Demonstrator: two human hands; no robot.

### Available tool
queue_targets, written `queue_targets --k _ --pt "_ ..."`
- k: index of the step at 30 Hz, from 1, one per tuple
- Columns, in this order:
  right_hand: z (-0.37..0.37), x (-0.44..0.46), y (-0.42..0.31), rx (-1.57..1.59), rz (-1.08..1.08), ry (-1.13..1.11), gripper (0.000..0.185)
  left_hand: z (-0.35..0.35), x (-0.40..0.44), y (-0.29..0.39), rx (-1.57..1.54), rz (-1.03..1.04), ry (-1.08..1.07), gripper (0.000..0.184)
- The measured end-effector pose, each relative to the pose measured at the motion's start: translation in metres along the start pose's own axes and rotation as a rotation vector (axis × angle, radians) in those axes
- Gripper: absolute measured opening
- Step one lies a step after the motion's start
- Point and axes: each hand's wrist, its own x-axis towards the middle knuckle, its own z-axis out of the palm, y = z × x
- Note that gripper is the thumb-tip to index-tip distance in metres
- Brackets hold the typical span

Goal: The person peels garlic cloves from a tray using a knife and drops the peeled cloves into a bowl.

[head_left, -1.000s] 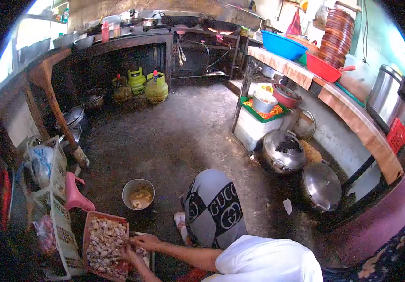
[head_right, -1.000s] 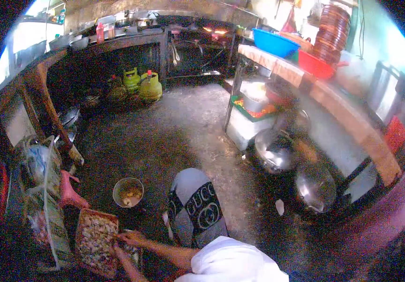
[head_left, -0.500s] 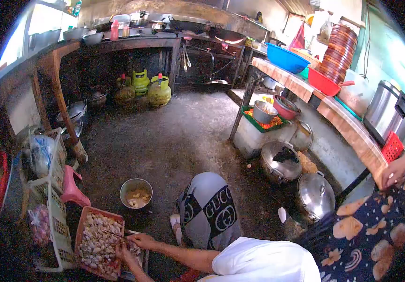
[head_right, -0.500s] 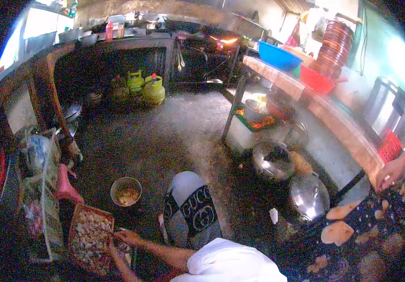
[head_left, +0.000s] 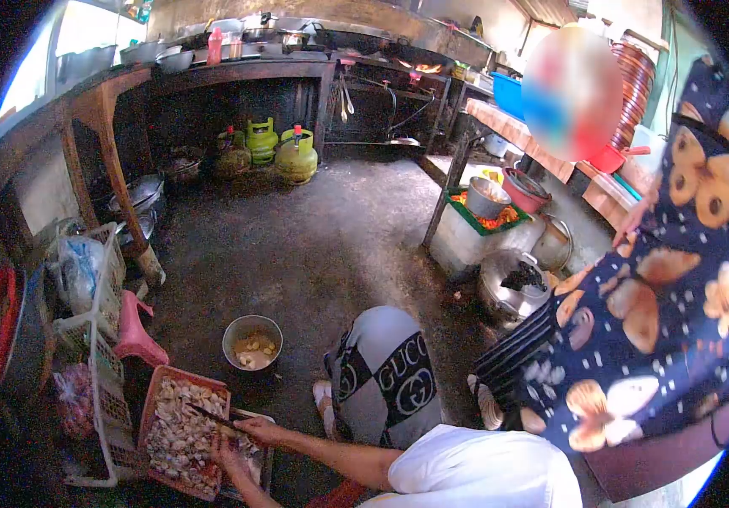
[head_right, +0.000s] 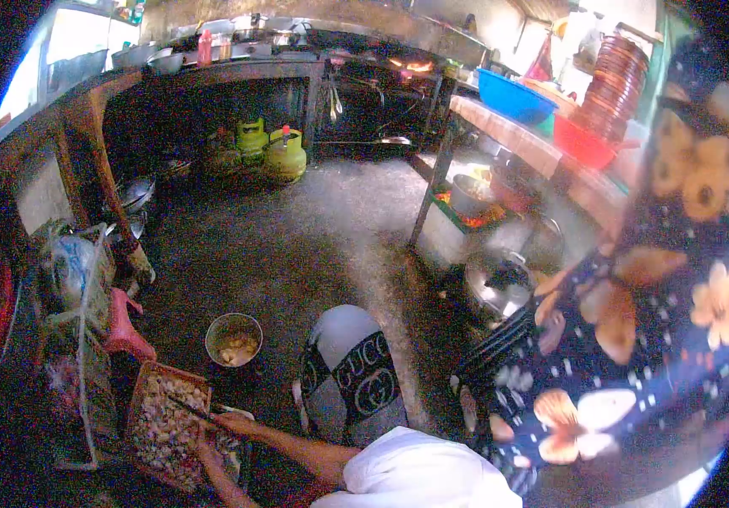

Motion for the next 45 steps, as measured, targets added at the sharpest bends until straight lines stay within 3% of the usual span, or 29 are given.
queue_targets --k 6,9,13,16,21,24,29,31,33,35,37,41,43,45 --pt "0.003 0.007 0.024 -0.105 -0.162 0.036 0.037 0.009 -0.009 0.008 -0.038 -0.009 0.048 0.023" --pt "0.002 0.004 0.013 -0.026 -0.207 -0.057 0.037 0.009 -0.011 0.012 -0.028 -0.007 0.058 0.023" --pt "0.003 0.007 0.021 0.098 -0.094 -0.084 0.037 0.007 -0.012 0.014 -0.032 -0.013 0.076 0.023" --pt "0.011 0.02 0.04 0.205 0.078 -0.002 0.039 -0.056 0.047 -0.053 -0.183 -0.08 -0.011 0.025" --pt "0.006 -0.04 -0.058 0.31 0.258 0.017 0.042 -0.003 -0.005 0.021 0.078 -0.07 -0.026 0.024" --pt "0.002 -0.008 -0.01 0.172 0.348 -0.008 0.042 -0.008 0.0 0.024 0.067 -0.085 -0.084 0.021" --pt "0.007 -0.011 -0.009 0.157 -0.027 -0.123 0.044 -0.018 0.005 0.008 -0.014 0.066 -0.035 0.019" --pt "0.014 0.0 0.006 0.201 0.069 -0.074 0.043 -0.026 0.013 -0.004 -0.076 0.093 -0.081 0.019" --pt "0.017 0.008 0.018 0.172 -0.169 -0.066 0.042 -0.028 0.019 -0.005 -0.111 -0.018 -0.137 0.019" --pt "0.016 0.012 0.026 0.13 -0.128 -0.049 0.041 -0.028 0.016 -0.004 -0.141 -0.05 -0.127 0.02" --pt "0.01 0.001 0.002 0.071 0.188 -0.024 0.041 -0.011 -0.008 0.014 -0.168 -0.002 -0.054 0.022" --pt "0.007 -0.014 -0.019 0.115 0.015 -0.077 0.042 -0.001 -0.02 0.029 -0.107 -0.097 0.005 0.028" --pt "0.007 -0.009 -0.011 0.172 0.099 -0.089 0.041 0.008 -0.028 0.045 -0.034 -0.055 -0.078 0.031" --pt "0.002 0.021 0.037 0.181 0.165 -0.163 0.041 0.052 -0.074 0.082 -0.039 0.009 0.03 0.029"
